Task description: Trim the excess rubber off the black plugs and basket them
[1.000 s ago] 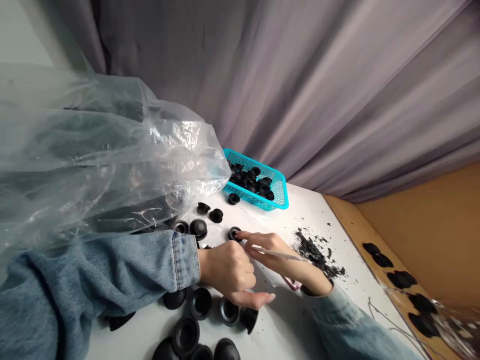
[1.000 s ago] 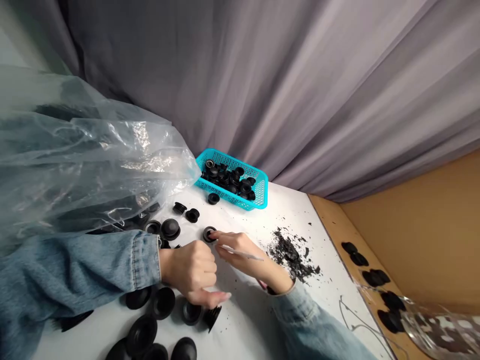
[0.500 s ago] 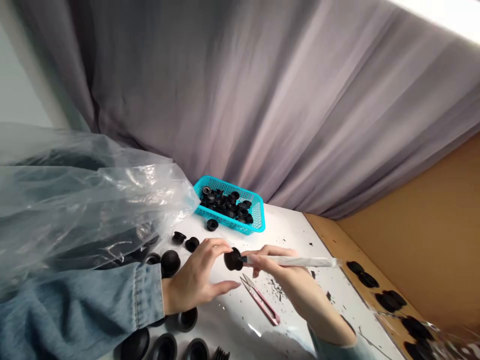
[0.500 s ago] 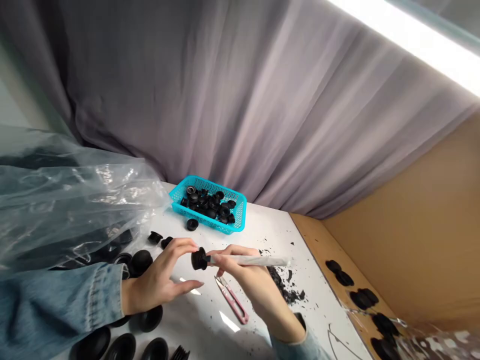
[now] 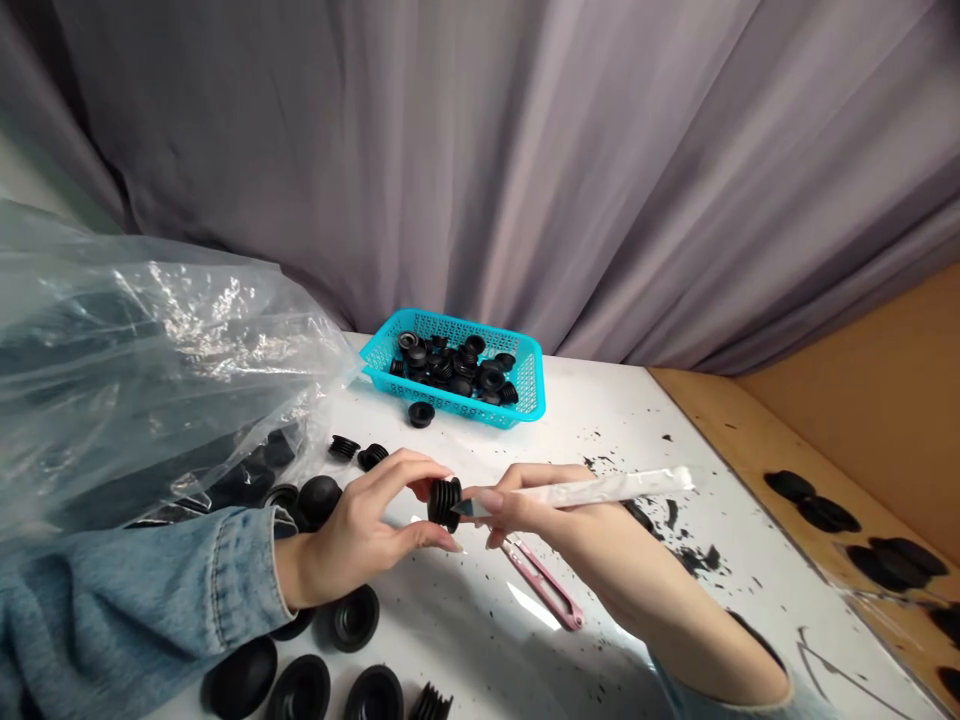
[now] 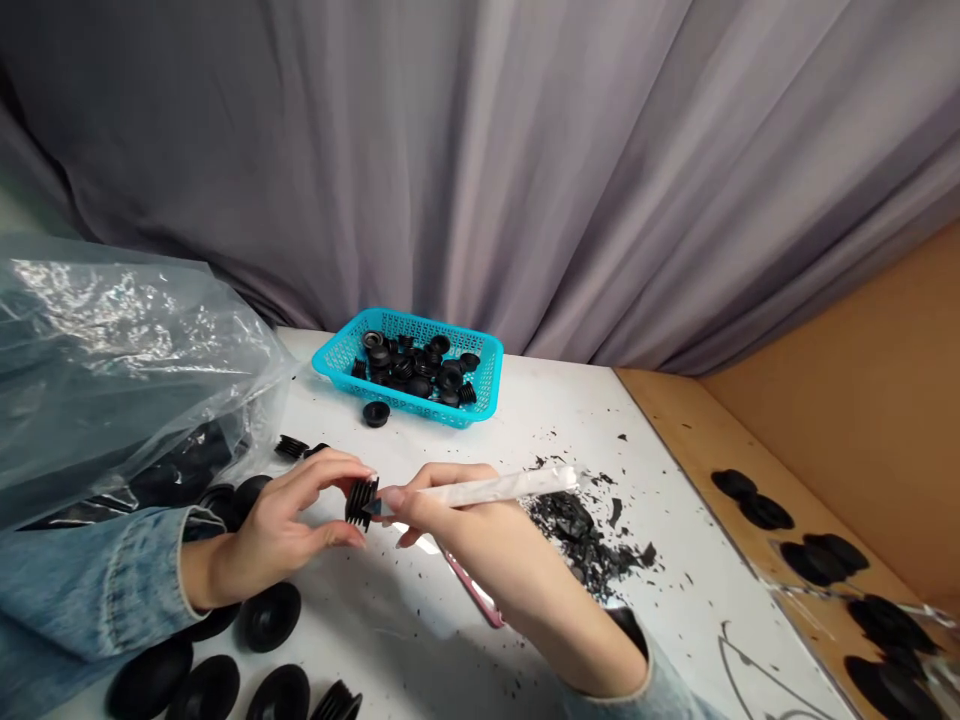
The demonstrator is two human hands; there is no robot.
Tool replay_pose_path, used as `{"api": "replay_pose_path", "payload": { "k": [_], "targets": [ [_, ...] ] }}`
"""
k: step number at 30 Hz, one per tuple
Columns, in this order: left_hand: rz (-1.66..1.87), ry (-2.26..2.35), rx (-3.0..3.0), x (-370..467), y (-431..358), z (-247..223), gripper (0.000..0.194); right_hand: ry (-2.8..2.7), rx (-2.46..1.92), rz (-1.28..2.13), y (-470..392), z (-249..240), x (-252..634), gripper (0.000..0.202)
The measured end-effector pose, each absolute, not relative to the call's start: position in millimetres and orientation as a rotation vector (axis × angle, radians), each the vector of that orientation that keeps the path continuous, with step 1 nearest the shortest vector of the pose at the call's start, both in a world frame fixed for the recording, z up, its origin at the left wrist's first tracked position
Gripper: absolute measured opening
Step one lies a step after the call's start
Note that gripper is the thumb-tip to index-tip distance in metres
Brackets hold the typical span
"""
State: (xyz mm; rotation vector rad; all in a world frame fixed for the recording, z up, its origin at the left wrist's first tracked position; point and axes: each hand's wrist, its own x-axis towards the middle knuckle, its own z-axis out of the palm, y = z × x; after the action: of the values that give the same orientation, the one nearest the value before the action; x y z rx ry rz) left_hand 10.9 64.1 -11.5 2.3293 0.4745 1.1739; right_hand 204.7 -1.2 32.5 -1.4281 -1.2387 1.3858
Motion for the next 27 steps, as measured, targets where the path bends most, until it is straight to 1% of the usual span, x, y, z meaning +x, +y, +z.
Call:
{"api": "replay_pose_path", "payload": {
  "k": [4, 8, 12, 17, 20, 27],
  "targets": [
    [1.12, 0.51, 2.335, 11, 65, -11, 0.033, -1.138, -1.398, 1.447, 1, 33, 206, 0.027],
    [1.081, 0.493, 2.327, 12, 66, -9, 0.034, -1.019, -1.368, 1.497, 2, 31, 207, 0.027],
    [1.059, 0.494, 2.24, 13, 67, -10, 0.031, -0.95, -1.33, 1.531, 2, 29, 206, 0.025],
    [1.021, 0.468, 2.006, 14, 69, -16, 0.027, -0.614, -1.117, 1.791, 7, 23, 206, 0.015],
    [1.002, 0.478, 1.868, 15, 70, -18, 0.024, -0.465, -1.06, 1.903, 12, 16, 208, 0.01],
    [0.968, 0.53, 1.847, 17, 69, -16, 0.024, -0.419, -1.034, 1.955, 16, 10, 210, 0.011]
  ]
}}
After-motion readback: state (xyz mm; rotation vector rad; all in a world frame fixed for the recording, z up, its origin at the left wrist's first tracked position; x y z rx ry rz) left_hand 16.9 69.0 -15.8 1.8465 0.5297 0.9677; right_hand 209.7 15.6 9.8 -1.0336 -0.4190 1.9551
